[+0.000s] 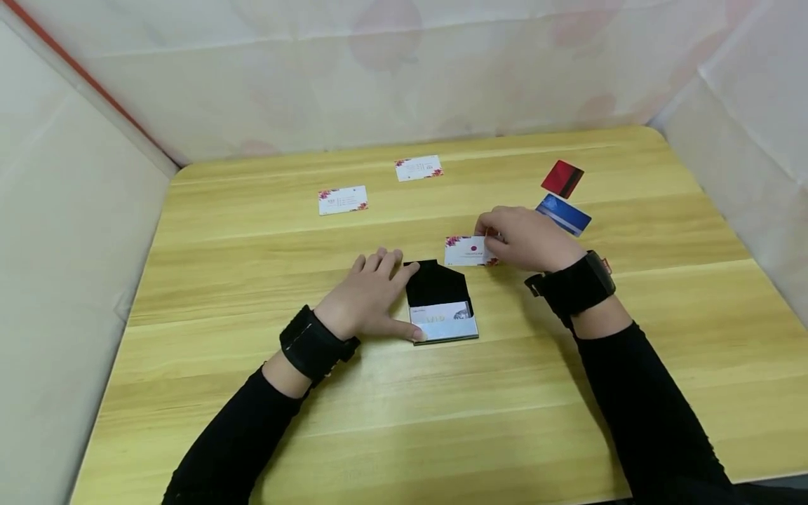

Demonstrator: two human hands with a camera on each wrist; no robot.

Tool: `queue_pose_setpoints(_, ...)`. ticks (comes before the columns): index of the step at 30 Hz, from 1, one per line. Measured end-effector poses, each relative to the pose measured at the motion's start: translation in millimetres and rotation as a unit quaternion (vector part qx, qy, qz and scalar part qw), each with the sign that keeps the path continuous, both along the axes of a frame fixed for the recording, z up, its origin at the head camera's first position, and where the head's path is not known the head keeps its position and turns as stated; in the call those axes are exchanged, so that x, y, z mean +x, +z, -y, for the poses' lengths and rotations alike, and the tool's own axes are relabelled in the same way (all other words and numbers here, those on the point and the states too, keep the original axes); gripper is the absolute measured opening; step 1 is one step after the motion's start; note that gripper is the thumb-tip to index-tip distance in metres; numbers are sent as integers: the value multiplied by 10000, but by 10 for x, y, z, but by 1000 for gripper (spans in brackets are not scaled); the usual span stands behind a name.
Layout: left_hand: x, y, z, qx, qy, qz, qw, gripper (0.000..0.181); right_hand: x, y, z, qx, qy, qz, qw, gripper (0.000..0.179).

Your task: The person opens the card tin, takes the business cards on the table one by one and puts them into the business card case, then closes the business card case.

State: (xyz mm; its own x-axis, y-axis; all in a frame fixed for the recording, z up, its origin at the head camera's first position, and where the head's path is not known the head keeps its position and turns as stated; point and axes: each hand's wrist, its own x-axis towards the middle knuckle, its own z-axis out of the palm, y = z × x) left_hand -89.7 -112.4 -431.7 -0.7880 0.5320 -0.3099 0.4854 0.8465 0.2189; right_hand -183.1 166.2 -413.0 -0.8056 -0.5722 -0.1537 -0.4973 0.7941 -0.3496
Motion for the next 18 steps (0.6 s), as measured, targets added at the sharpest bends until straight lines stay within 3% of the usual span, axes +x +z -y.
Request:
queue_pose_setpoints(5,-2,3,-4,-51,1,-5,10000,116,84,80,71,-356,342,-147,9987,13)
queue_pose_setpoints(9,-10,8,-5,-64,0,-53,10000,116,162,130,174,-520,655,-33,9965,11)
queue_pose_setpoints(18,-4,2,-9,-128,-34,-33,9999,117,269,92,326,-399,1122,324,9924,14)
